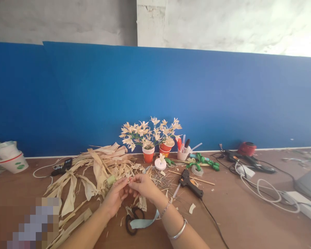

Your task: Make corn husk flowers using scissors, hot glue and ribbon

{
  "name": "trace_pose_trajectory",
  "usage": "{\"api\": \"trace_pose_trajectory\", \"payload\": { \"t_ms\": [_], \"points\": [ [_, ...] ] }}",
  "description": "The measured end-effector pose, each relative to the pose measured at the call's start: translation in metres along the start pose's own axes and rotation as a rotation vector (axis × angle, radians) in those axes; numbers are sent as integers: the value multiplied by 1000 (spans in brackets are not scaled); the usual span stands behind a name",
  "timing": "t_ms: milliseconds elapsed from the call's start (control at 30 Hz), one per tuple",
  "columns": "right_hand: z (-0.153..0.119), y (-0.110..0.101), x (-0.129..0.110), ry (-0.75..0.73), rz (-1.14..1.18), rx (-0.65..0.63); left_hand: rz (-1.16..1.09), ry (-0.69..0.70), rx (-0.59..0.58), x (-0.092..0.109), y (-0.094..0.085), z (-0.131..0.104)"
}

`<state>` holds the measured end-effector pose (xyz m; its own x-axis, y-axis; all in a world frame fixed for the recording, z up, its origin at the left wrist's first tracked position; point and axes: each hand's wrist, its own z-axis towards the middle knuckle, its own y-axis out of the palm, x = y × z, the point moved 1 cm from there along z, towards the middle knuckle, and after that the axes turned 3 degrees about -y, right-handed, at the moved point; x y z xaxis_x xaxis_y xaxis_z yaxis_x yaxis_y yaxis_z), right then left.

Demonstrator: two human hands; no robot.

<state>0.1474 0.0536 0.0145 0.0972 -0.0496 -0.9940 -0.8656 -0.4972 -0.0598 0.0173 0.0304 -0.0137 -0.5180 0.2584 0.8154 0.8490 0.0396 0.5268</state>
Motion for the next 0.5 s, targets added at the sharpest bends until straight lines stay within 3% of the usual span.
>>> {"api": "trace_pose_trajectory", "payload": {
  "t_ms": [500],
  "points": [
    [-2,4,-1,51,137,11,67,39,-6,-2,0,0]
  ]
}}
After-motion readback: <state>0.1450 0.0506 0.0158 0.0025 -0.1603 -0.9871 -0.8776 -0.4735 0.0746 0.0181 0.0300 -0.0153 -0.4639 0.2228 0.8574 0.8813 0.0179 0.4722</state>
